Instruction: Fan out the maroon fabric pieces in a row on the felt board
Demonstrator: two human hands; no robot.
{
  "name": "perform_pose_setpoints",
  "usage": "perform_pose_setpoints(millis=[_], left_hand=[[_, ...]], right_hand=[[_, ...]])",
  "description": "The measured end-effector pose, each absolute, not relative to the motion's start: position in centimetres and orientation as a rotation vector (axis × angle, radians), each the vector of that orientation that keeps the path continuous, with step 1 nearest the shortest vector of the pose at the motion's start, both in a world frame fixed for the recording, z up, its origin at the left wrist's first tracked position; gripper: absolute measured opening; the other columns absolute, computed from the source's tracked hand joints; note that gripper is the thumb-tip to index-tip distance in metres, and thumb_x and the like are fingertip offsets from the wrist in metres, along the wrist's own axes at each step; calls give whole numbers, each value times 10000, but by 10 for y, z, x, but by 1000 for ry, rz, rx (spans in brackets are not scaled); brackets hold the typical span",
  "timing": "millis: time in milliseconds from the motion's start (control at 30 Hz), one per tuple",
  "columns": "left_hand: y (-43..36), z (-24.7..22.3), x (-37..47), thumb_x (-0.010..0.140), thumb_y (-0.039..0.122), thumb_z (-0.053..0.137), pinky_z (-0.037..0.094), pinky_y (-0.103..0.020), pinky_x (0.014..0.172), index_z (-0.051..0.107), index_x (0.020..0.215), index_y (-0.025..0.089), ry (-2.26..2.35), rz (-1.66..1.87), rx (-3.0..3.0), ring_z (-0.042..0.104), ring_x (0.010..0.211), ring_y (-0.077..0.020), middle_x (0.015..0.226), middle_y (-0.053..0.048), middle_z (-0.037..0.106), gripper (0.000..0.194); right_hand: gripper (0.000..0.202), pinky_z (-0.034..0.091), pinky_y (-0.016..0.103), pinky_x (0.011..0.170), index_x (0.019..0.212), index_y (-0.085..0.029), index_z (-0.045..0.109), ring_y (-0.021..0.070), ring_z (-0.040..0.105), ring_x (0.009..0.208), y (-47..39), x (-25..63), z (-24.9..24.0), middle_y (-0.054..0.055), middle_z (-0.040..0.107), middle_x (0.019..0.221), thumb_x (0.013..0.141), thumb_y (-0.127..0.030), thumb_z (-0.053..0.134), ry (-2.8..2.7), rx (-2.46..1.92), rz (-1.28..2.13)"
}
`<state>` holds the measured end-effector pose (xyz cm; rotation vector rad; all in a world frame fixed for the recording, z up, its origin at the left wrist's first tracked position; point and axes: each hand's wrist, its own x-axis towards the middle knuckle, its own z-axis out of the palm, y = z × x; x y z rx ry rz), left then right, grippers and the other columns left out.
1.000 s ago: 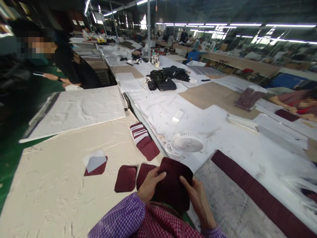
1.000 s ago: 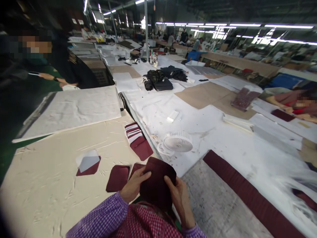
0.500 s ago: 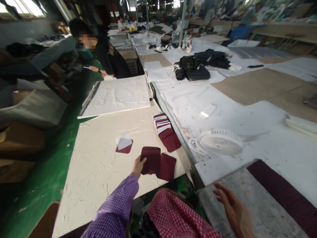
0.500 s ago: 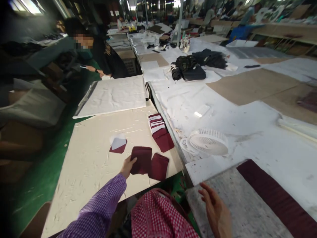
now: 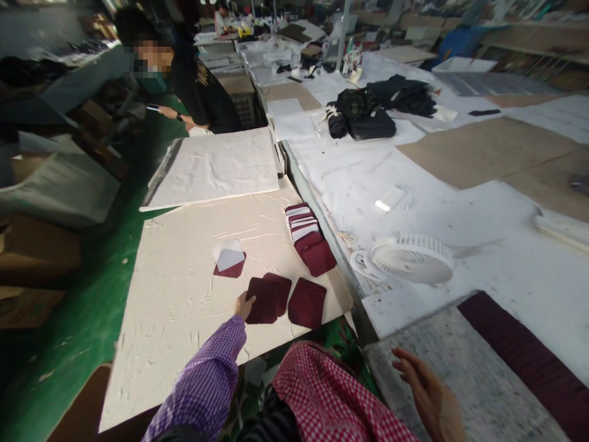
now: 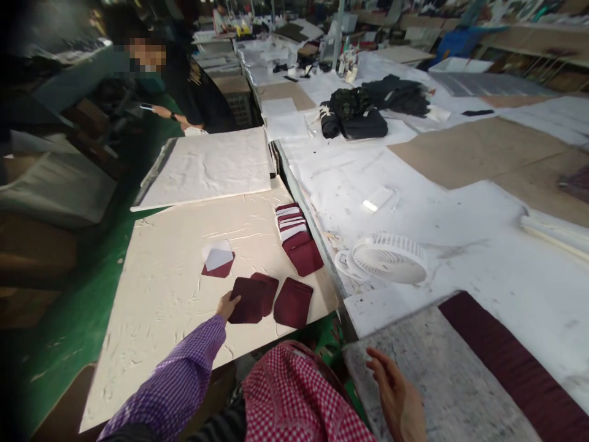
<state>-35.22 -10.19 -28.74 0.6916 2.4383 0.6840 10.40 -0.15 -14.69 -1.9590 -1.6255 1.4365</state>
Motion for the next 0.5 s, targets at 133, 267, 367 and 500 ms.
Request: perform_pose_setpoints(millis=[133, 267, 367, 500], left_hand=[[-80, -292, -323, 852, 343, 552, 471, -504, 926, 504, 1214, 188, 2517, 532, 979, 530, 1123, -256, 1280, -103, 519, 397], [-41, -301, -281, 842, 355, 564, 439, -521, 959, 533, 1184, 189, 2347, 371, 1367, 511, 1152, -261, 1260, -93, 539, 381], [-12, -311, -261, 851, 358, 549, 449, -506, 949, 526, 1196, 199, 2259, 243, 1523, 520, 1136, -253, 1253, -93, 543, 380], [12, -321, -255, 846, 360, 558, 452, -500, 942, 544, 1165, 196, 2207, 62, 1630, 526, 1122, -250, 1243, -91, 548, 360]], right_hand=[[542, 531, 359, 766, 1064, -212, 661, 293, 702, 856, -6, 107, -143, 70, 759, 882, 717, -597, 504, -1591, -1998, 1345], [498, 526, 357, 741, 1025, -215, 672, 283, 702, 810, -17, 105, -139, 65, 755, 842, 754, -583, 475, -1502, -2002, 1166], [505, 518, 357, 769, 1040, -209, 657, 273, 698, 817, -22, 106, -139, 66, 750, 852, 772, -587, 456, -1492, -2006, 1165], [503, 520, 331, 773, 1055, -220, 642, 252, 700, 829, -25, 111, -141, 58, 748, 867, 781, -591, 443, -1457, -2030, 1169]])
